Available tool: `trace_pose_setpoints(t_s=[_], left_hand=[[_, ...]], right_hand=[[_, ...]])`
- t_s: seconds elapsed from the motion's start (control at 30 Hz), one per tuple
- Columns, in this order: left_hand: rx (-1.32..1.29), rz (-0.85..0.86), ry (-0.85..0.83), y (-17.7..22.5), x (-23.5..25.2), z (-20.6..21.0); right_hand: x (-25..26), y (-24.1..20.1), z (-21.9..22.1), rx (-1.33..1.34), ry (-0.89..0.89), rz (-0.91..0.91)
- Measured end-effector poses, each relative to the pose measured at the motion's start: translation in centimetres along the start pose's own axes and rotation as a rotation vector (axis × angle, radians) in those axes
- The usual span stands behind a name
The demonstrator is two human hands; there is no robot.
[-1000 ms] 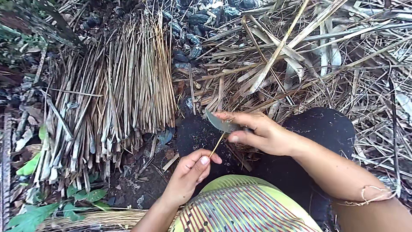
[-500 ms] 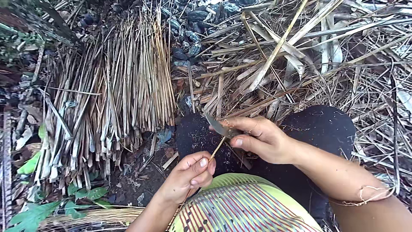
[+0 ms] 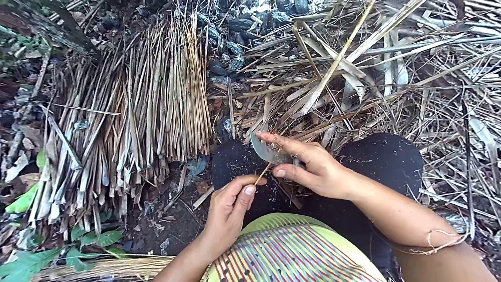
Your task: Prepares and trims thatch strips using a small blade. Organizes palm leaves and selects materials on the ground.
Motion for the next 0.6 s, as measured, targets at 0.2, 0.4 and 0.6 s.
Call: trace_pose_setpoints(t_s=[0.2, 0.4, 0.6], left_hand=[[-0.303, -0.134, -0.143, -0.3, -0.2, 0.8], [-0.585, -0.284, -0.215, -1.1, -0.3, 1.4], [-0.291, -0.112, -0.146, -0.4, 0.4, 1.3]], right_hand=[[-0.6, 0.3, 1.8, 0.649, -0.266, 0.125], [-0.7, 0.1, 1.5, 0.625, -0.164, 0.1], [-0.3, -1.3, -0.6, 0.052, 0.075, -0.095]])
Point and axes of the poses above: each hand's wrist, its own x-axis towards the middle knuckle, its own z-axis out of the palm, y = z × x, the point moved 10 cm from there along x, towards the middle knuckle, and after that the axes turned 7 degrees about -x, right-handed, at the moved point
